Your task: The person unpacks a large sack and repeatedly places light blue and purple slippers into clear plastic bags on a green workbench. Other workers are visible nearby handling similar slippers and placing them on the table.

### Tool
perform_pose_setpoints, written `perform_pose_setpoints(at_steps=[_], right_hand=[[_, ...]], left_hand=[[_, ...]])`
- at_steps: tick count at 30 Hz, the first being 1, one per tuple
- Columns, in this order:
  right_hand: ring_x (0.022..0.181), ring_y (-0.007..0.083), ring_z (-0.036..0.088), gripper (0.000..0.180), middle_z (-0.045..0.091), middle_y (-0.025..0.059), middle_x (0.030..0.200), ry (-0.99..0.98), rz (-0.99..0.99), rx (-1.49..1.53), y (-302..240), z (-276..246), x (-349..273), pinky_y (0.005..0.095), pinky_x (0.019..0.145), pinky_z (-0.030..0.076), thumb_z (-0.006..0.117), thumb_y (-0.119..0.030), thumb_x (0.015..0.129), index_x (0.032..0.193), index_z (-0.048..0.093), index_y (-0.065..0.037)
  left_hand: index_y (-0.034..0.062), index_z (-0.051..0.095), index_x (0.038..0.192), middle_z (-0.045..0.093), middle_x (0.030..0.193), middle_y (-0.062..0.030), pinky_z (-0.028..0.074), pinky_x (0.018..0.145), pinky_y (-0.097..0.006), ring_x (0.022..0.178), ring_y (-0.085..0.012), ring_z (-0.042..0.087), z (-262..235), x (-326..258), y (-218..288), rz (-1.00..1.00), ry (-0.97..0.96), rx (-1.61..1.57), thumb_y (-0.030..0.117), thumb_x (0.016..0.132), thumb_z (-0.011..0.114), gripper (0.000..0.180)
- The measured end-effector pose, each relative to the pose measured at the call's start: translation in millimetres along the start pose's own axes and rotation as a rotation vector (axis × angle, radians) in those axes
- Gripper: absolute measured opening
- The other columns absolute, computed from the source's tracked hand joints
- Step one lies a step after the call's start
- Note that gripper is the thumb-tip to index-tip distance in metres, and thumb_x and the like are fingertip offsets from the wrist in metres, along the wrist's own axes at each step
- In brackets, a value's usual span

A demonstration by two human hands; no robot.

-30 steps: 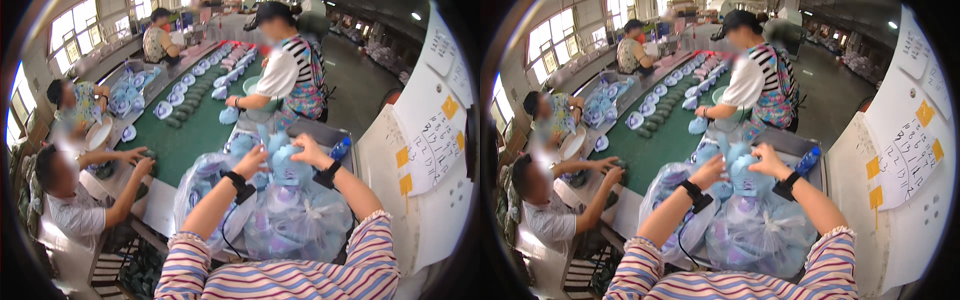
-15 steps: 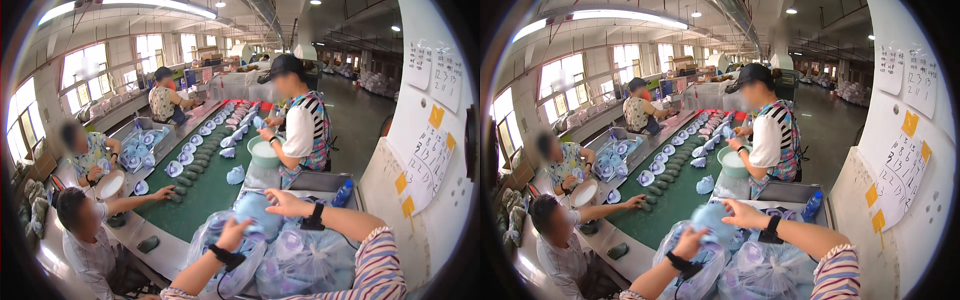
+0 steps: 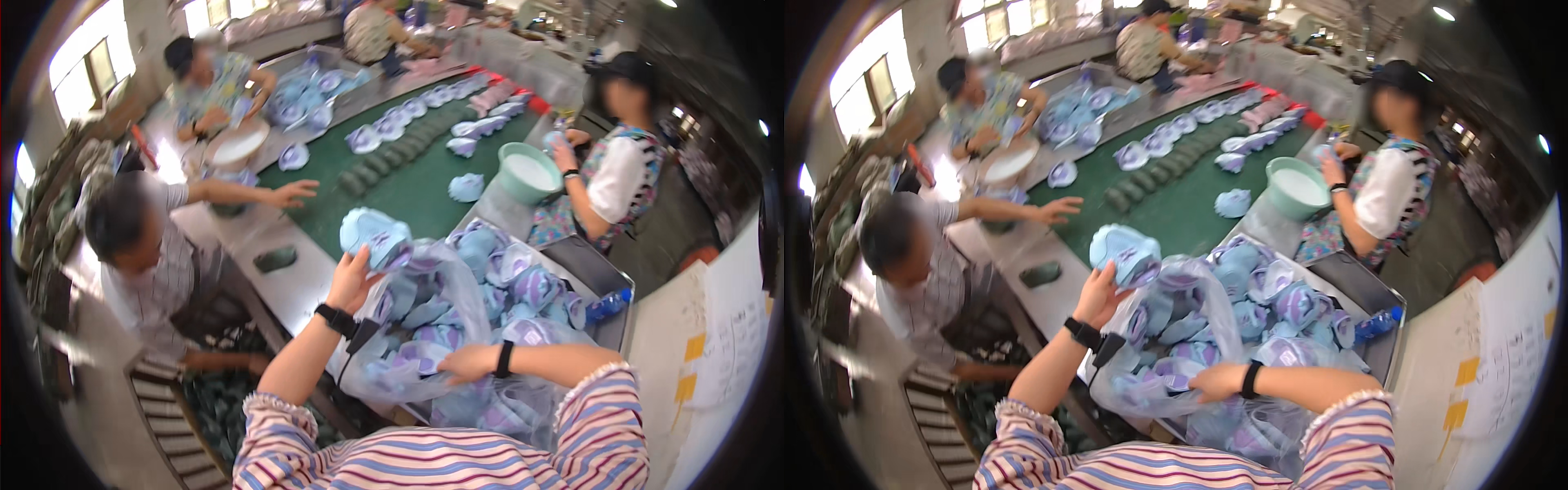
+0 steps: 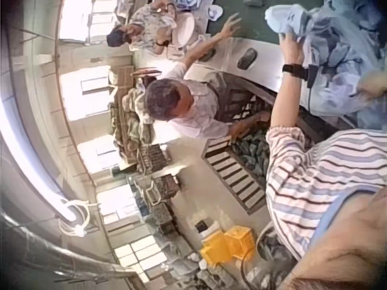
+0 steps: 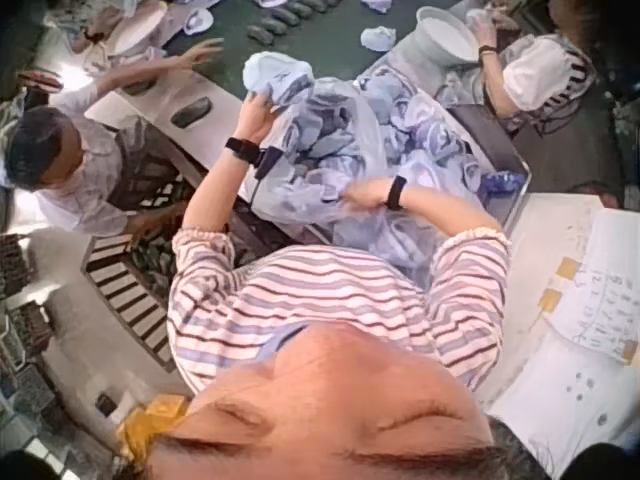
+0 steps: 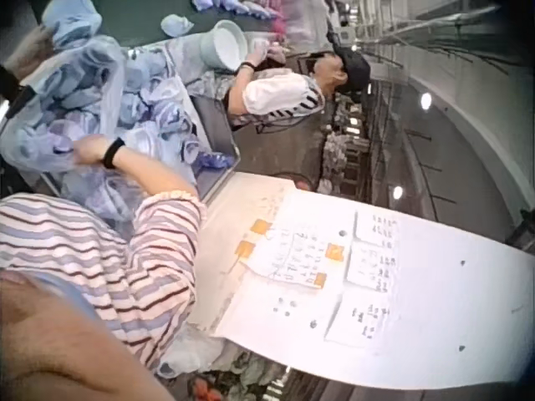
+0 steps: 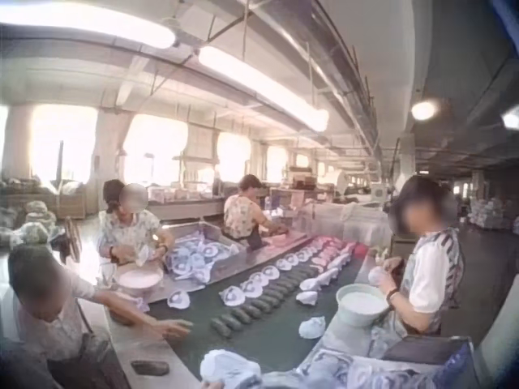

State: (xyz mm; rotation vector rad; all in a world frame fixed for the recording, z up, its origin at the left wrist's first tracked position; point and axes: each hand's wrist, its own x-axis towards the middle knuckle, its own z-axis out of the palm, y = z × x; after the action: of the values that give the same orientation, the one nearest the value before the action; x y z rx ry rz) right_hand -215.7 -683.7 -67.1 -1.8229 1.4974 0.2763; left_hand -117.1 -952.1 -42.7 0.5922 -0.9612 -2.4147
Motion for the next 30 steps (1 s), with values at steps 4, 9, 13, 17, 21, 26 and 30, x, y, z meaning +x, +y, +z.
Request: perform_pose_setpoints(at_steps=[4, 9, 13, 17, 21, 26, 30], right_hand=[[0.1, 0.035, 0.056, 0.047, 0.057, 0.0155, 0.108, 0.079, -0.014, -0.075, -18, 3, -17, 0.0439, 0.082, 0.046, 0.058, -0.034, 0.083, 0.12, 0.049, -0.007], [0.104, 0.0328, 0.056, 0.046, 0.056, 0.0152, 0.113, 0.015, -0.051, 0.087, -2, -3, -12, 0.0428, 0.085, 0.046, 0.058, -0.034, 0.083, 0.121, 0.051, -0.009], [0.105, 0.0333, 0.055, 0.045, 0.057, 0.0157, 0.114, -0.051, -0.024, 0.122, -8, -30, -16, 0.0421, 0.085, 0.046, 0.057, -0.026, 0.083, 0.124, 0.049, -0.008], [0.102, 0.0347, 0.057, 0.041, 0.059, 0.018, 0.11, -0.01, -0.064, 0.127, -8, -49, -25, 0.043, 0.085, 0.046, 0.053, -0.015, 0.082, 0.122, 0.051, -0.007], [0.1, 0.037, 0.057, 0.041, 0.062, 0.02, 0.105, 0.26, -0.133, 0.257, -18, -81, -42, 0.0427, 0.084, 0.047, 0.045, -0.001, 0.077, 0.117, 0.056, -0.005], [0.093, 0.0352, 0.06, 0.027, 0.063, 0.0166, 0.098, 0.184, 0.014, 0.039, -21, -96, -20, 0.0428, 0.079, 0.048, 0.051, -0.006, 0.079, 0.104, 0.06, -0.003], [0.086, 0.0356, 0.062, 0.026, 0.064, 0.0175, 0.093, -0.041, 0.184, -0.213, -26, -105, -3, 0.0446, 0.073, 0.05, 0.06, -0.021, 0.078, 0.092, 0.061, 0.0]], left_hand=[[0.01, 0.042, 0.122, 0.052, 0.118, -0.0052, 0.043, 0.091, -0.049, 0.102, -0.0209, 0.054, -37, -1, 15, -0.056, 0.189, 0.106, 0.029, 0.094, 0.051, 0.035], [0.0097, 0.042, 0.121, 0.052, 0.116, -0.0085, 0.046, 0.086, -0.056, 0.107, -0.0269, 0.053, -77, 63, 12, -0.081, 0.354, 0.209, 0.027, 0.092, 0.051, 0.035], [0.0053, 0.034, 0.127, 0.041, 0.129, -0.016, 0.044, 0.08, -0.065, 0.114, -0.0347, 0.047, -85, 136, 96, 0.394, 0.343, 0.31, 0.029, 0.088, 0.055, 0.05], [0.0053, 0.014, 0.139, 0.014, 0.147, -0.0198, 0.036, 0.088, -0.07, 0.129, -0.0483, 0.025, -48, 135, 178, 0.293, 0.426, 0.276, 0.033, 0.089, 0.053, 0.069], [0.0035, 0.038, 0.131, 0.053, 0.121, -0.0139, 0.042, 0.093, -0.04, 0.111, -0.0242, 0.053, 16, 46, 122, 0.094, -0.297, 0.588, 0.025, 0.094, 0.049, 0.044], [-0.0006, 0.043, 0.126, 0.056, 0.115, -0.0188, 0.045, 0.089, -0.038, 0.105, -0.0324, 0.056, 5, -87, 13, 0.094, -0.988, 1.495, 0.046, 0.083, 0.06, 0.065], [-0.0012, 0.031, 0.134, 0.039, 0.135, -0.0208, 0.036, 0.098, -0.047, 0.124, -0.0358, 0.039, -42, -115, 7, 0.017, -0.863, 1.888, 0.039, 0.073, 0.069, 0.082]])
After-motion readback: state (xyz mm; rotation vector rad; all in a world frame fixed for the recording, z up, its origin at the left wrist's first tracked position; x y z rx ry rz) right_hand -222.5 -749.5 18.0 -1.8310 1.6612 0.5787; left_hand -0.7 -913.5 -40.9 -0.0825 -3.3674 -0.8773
